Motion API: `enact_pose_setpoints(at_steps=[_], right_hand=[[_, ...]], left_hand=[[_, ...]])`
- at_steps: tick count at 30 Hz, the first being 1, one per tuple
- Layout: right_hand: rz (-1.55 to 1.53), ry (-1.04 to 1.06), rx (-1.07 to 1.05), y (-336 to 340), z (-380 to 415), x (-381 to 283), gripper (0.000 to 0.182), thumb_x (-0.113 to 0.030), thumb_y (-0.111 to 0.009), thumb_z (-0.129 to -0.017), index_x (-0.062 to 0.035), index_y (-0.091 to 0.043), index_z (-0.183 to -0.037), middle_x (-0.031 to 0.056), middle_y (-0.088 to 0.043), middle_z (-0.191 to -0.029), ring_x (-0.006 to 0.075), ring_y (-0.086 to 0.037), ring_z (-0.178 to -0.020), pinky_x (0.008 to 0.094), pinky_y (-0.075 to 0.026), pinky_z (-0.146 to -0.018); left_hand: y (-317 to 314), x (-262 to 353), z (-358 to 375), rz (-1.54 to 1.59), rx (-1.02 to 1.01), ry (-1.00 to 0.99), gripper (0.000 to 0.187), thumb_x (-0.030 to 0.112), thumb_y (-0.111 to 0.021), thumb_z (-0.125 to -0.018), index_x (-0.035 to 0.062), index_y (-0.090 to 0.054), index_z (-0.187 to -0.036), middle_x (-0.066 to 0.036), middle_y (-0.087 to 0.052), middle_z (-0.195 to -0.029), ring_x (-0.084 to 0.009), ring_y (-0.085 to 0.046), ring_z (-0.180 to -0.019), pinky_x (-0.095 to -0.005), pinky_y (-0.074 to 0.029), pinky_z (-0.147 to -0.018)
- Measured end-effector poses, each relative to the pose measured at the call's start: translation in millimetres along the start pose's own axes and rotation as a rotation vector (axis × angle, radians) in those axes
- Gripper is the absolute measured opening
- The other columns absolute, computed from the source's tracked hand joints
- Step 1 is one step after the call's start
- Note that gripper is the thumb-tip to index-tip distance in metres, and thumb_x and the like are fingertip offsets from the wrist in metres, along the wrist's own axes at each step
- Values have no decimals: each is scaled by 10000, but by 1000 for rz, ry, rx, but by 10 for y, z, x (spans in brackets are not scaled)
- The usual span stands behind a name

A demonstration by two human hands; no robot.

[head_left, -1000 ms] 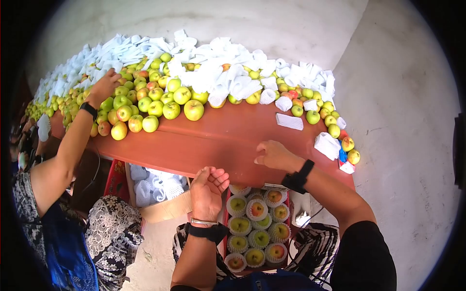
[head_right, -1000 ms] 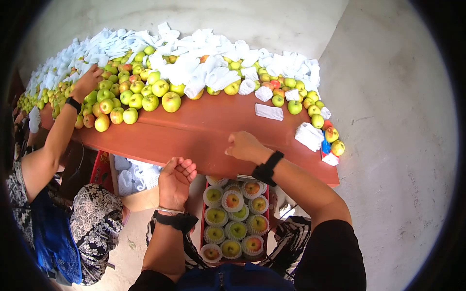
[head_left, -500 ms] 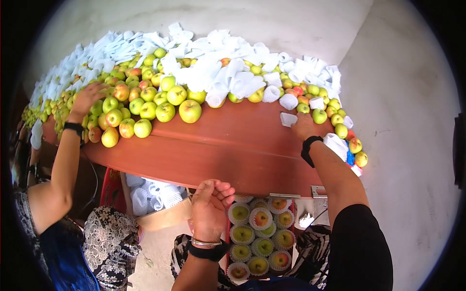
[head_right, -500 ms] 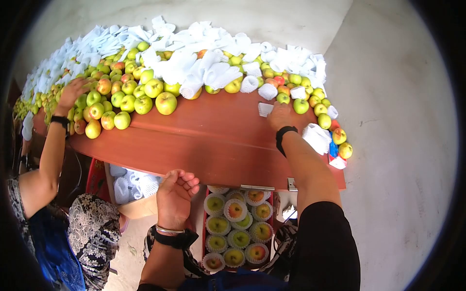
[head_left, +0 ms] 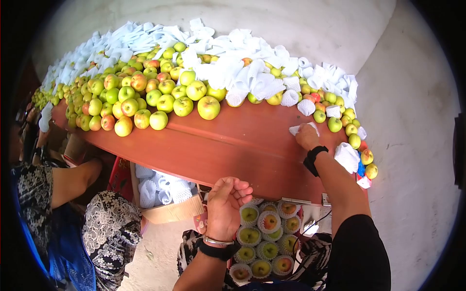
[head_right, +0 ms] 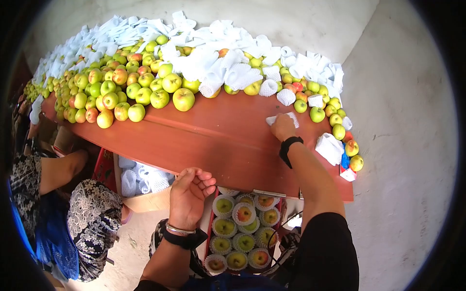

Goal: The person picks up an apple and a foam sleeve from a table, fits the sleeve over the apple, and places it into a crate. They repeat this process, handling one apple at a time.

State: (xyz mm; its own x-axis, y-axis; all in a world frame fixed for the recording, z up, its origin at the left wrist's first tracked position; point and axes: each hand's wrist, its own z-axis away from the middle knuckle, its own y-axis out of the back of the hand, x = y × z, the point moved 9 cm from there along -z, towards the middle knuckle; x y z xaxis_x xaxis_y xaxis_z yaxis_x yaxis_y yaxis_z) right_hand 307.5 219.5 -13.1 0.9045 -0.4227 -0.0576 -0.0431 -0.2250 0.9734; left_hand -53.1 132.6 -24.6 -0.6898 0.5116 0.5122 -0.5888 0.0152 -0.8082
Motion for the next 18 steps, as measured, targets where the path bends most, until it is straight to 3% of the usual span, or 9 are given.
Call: enact_pose_setpoints(at_steps=[3,5,7,8,12,13,16,18], right_hand=[[-335,157,37,274,323,-565,140,-151,-607,-770,-27,-632,-830,167,-642,-797,269,-637,-761,384,-497,-705],[-756,167,-130,465,709,-1062,118,-134,-629,-762,-26,-618,-810,137,-630,-770,212,-615,-713,331,-490,-661],[-889,272,-163,785,1110,-1569,66,-65,-631,-761,-21,-606,-803,10,-586,-714,62,-528,-684,230,-443,-601],[-907,310,-227,884,1282,-1777,68,-50,-618,-781,-19,-603,-839,12,-604,-787,67,-542,-715,240,-454,-625],[-1341,304,-640,858,1533,-2221,60,-48,-606,-793,-13,-591,-840,19,-605,-815,83,-560,-740,239,-466,-643],[-1418,274,-732,871,1568,-2306,57,-42,-601,-799,-9,-590,-844,10,-603,-820,75,-556,-745,232,-464,-643],[-1318,425,-731,943,1577,-2508,59,-55,-594,-823,-3,-584,-850,-4,-591,-828,56,-541,-749,216,-453,-640],[-1239,569,-747,959,1596,-2654,53,-56,-579,-837,-20,-587,-875,3,-587,-886,53,-534,-803,218,-451,-710]], left_hand=[[-12,20,2,-79,13,-21,107,172,-526,-919,70,-522,-949,-95,-619,-893,-196,-622,-802,-313,-529,-669],[-72,55,22,-218,72,-51,121,140,-549,-908,69,-504,-995,-90,-608,-919,-185,-620,-806,-303,-538,-653],[-124,69,47,-263,79,-88,155,116,-559,-902,68,-487,-1031,-85,-599,-932,-177,-618,-817,-293,-545,-638],[-137,90,62,-285,80,-108,176,104,-564,-899,68,-478,-1048,-82,-595,-938,-173,-617,-822,-288,-549,-631],[-53,224,37,-216,64,-186,143,84,-529,-912,54,-502,-1050,-76,-605,-898,-148,-623,-765,-274,-551,-616],[-5,249,27,-139,69,-172,100,58,-528,-902,42,-513,-999,-51,-609,-845,-102,-610,-699,-221,-527,-589],[82,366,74,-106,125,-178,79,47,-507,-891,41,-547,-959,-45,-619,-811,-101,-604,-664,-212,-516,-577],[148,450,114,-26,199,-206,98,44,-499,-878,44,-563,-953,-44,-620,-792,-101,-593,-638,-216,-506,-562]])
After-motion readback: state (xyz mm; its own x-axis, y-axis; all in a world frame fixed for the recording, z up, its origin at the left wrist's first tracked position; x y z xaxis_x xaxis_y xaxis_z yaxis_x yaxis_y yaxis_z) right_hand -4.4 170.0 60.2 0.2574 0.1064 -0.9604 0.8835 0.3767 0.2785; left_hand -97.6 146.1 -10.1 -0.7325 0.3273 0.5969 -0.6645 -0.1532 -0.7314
